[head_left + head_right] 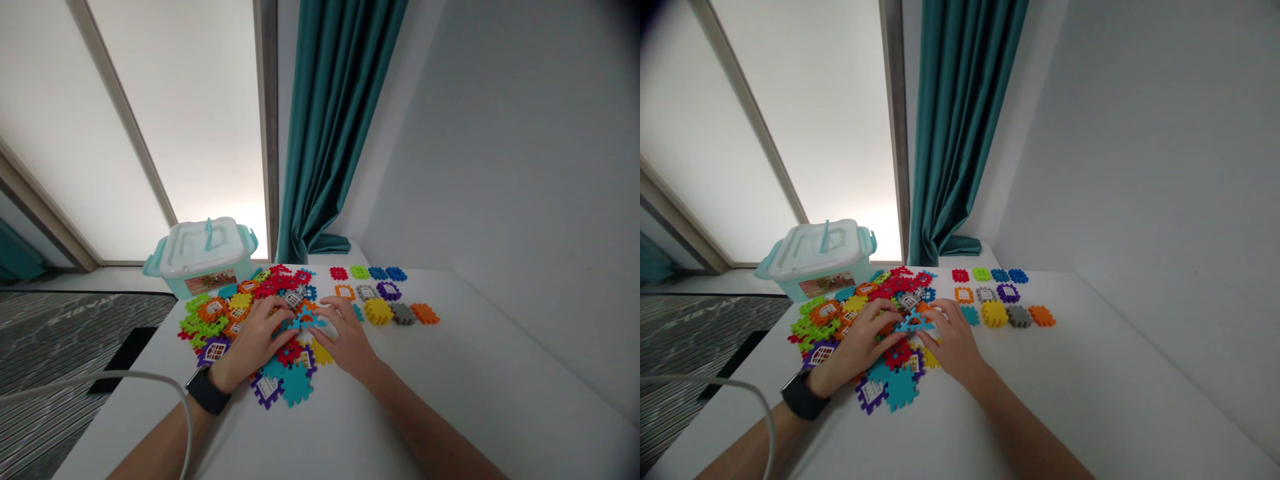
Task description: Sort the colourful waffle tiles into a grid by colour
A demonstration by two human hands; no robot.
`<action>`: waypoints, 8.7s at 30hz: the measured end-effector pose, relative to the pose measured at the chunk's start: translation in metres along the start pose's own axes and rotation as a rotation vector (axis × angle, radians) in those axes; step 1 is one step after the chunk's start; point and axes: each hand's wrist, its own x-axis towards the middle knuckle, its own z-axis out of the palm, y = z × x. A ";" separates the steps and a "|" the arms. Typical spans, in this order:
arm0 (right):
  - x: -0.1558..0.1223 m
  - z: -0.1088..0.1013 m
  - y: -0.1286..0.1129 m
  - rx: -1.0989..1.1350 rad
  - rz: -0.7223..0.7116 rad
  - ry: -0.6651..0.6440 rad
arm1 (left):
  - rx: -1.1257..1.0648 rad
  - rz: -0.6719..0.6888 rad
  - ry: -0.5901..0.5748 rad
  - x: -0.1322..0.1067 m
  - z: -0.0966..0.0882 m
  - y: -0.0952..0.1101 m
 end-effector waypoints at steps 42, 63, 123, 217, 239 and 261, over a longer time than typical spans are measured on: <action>-0.021 -0.021 0.019 -0.157 0.039 -0.049 | 0.062 0.043 -0.095 0.003 0.002 0.007; -0.069 -0.056 0.024 -0.359 0.396 -0.284 | 0.082 0.110 -0.128 0.001 0.006 0.001; -0.023 -0.043 -0.005 -0.159 0.079 -0.388 | 0.184 0.035 -0.124 0.006 -0.014 -0.016; 0.011 -0.006 -0.002 0.049 -0.030 -0.182 | 0.101 0.048 -0.088 0.005 -0.016 -0.007; 0.016 -0.017 -0.001 0.026 -0.049 -0.116 | 0.004 0.041 0.025 0.003 -0.012 -0.016; 0.012 -0.013 -0.002 0.029 -0.019 -0.092 | 0.062 0.042 -0.043 0.005 -0.019 -0.008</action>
